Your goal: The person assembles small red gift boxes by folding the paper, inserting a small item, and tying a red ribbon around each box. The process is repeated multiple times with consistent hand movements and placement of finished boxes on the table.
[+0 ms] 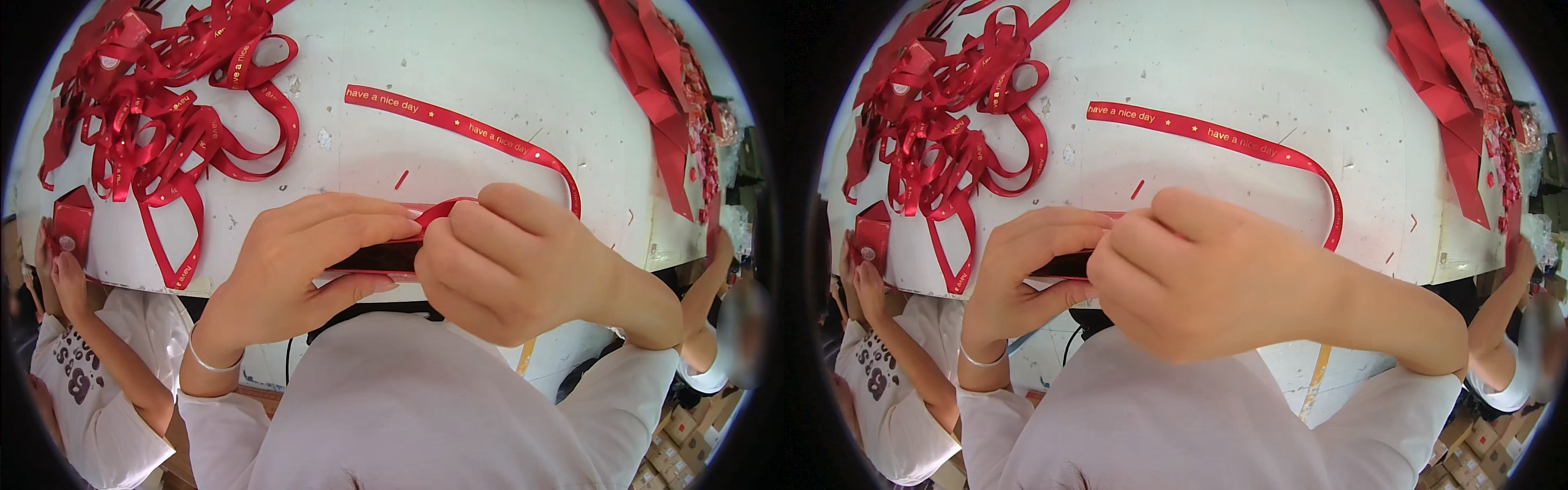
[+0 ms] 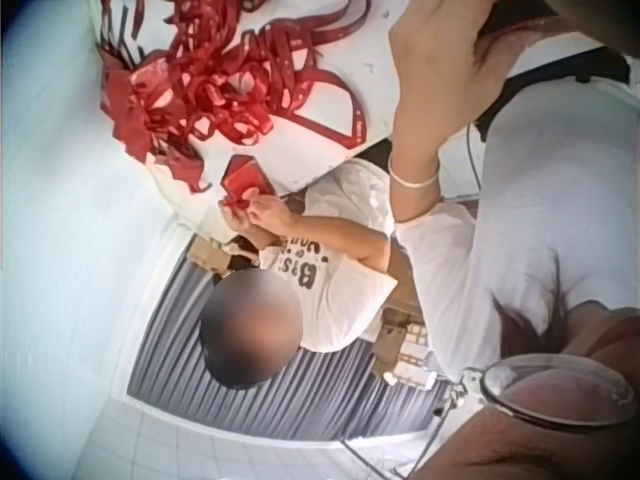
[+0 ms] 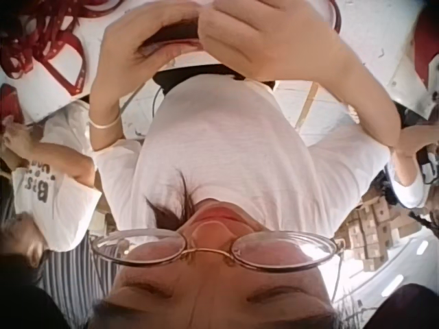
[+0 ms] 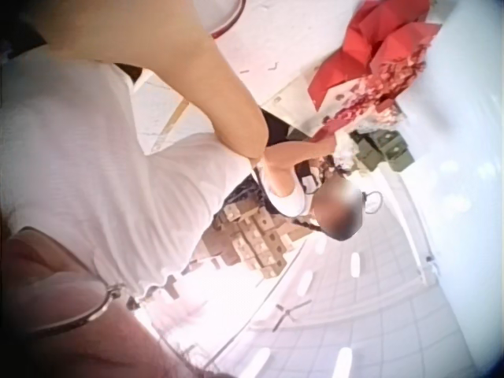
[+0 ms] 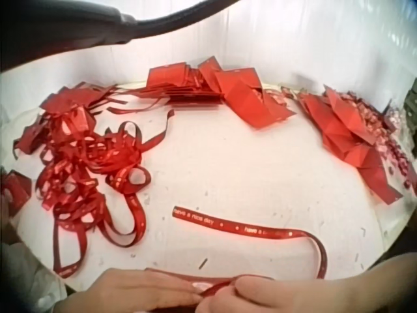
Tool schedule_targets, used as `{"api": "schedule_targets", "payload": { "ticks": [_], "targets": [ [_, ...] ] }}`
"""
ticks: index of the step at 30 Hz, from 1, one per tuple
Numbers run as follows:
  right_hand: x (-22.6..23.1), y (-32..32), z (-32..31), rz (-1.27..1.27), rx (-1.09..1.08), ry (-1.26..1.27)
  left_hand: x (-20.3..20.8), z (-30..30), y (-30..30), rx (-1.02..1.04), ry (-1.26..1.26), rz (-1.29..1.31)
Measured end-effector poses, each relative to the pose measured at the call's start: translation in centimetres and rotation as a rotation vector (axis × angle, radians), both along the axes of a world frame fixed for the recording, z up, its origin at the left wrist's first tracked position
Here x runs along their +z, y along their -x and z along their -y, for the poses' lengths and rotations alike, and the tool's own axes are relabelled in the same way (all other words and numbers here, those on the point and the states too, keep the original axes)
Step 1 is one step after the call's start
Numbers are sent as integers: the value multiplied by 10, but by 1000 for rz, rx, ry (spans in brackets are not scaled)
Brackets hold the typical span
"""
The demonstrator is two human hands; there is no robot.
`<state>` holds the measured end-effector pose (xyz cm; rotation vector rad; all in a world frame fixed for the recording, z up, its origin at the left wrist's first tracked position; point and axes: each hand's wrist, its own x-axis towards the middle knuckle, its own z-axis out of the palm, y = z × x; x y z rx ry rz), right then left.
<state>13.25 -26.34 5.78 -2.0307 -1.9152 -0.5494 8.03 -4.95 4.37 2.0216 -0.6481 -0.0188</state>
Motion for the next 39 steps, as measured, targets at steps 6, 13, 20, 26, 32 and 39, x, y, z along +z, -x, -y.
{"api": "schedule_targets", "payload": {
  "ticks": [6, 13, 20, 26, 32, 39],
  "targets": [
    [-6, -17, 12, -110, 41, -113, -1, -1, 0, 0, 110, -176],
    [-7, -15, 8, 39, -6, -191, -6, 4, 2, 87, 209, -141],
    [-6, -11, -5, 9, 17, -206, -5, 5, 2, 97, 198, -118],
    [-1, -6, -10, 81, -61, -82, -5, 5, 1, 83, 230, -146],
    [14, 3, 4, -93, -1, 81, -5, 4, 1, 95, 148, -57],
    [21, -9, 19, -905, 103, 31, -9, 4, 0, 68, 117, -4]
  ]
}}
